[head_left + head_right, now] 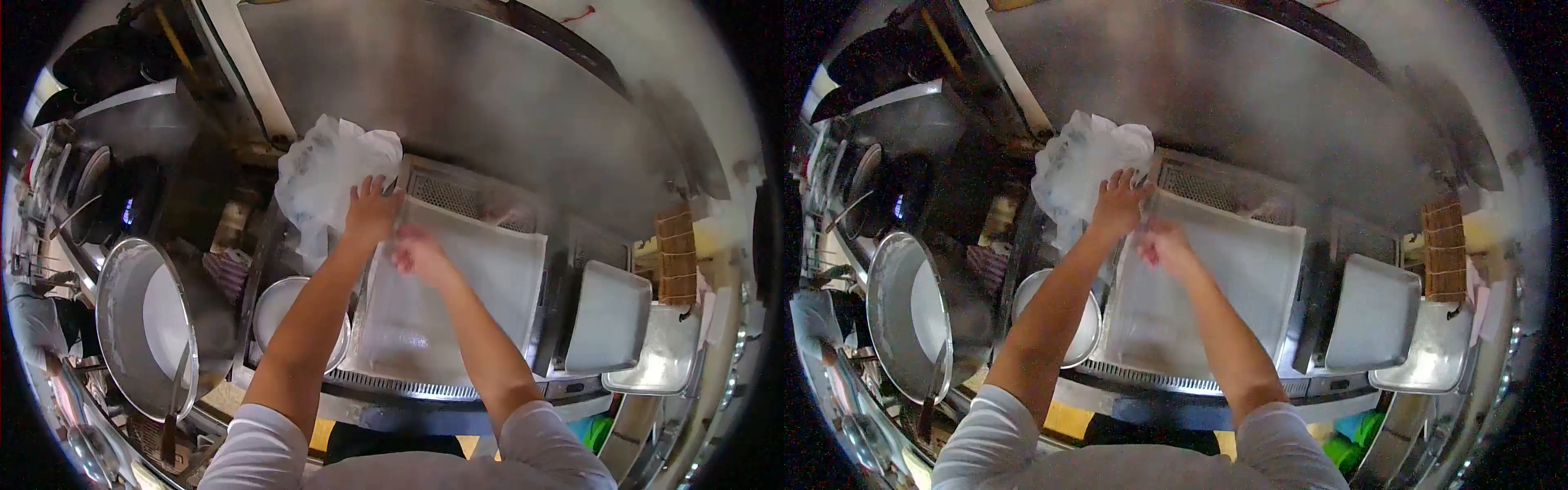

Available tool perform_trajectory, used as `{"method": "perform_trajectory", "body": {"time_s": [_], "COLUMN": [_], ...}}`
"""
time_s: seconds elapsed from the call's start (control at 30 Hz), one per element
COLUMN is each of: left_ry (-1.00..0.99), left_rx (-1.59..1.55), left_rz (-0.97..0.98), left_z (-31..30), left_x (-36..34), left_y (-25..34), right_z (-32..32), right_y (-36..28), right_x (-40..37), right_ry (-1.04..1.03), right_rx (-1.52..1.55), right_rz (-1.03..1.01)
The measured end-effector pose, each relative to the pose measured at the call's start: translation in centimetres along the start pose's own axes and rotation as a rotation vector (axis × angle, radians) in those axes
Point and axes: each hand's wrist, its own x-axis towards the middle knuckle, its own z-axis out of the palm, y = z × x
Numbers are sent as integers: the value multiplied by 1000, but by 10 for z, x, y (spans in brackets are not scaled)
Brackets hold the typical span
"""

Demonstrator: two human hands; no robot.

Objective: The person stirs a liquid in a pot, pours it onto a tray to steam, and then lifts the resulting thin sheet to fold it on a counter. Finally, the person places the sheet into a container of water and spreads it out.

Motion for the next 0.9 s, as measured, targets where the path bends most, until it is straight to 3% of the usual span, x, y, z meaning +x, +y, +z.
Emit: {"method": "perform_trajectory", "body": {"time_s": [0.07,0.1,0.17,0.27,0.37,0.47,0.57,0.67,0.73,0.8,0.9], "left_ry": [34,25,5,126,33,-320,-705,-632,-631,-626,-560], "left_rx": [15,-1,-32,49,-267,-257,-163,-55,20,29,-1], "left_rz": [18,12,-2,75,-7,33,10,124,141,138,79], "left_z": [9,7,2,4,-45,-63,-86,-79,-81,-79,-80], "left_x": [-1,0,1,-17,-62,-145,-219,-247,-245,-243,-243], "left_y": [-3,-2,2,9,39,62,96,103,107,109,120], "right_z": [15,23,51,67,55,38,25,-20,-60,-109,-147], "right_y": [51,80,118,146,108,93,95,99,93,98,104], "right_x": [-38,-65,-123,-174,-178,-185,-206,-240,-268,-302,-324], "right_ry": [126,24,-92,-110,52,9,-66,-34,34,144,285], "right_rx": [-298,-463,-691,-910,-873,-913,-1165,-1667,-1756,-1860,-1617], "right_rz": [119,85,203,-198,-167,-206,-154,-52,202,241,102]}}
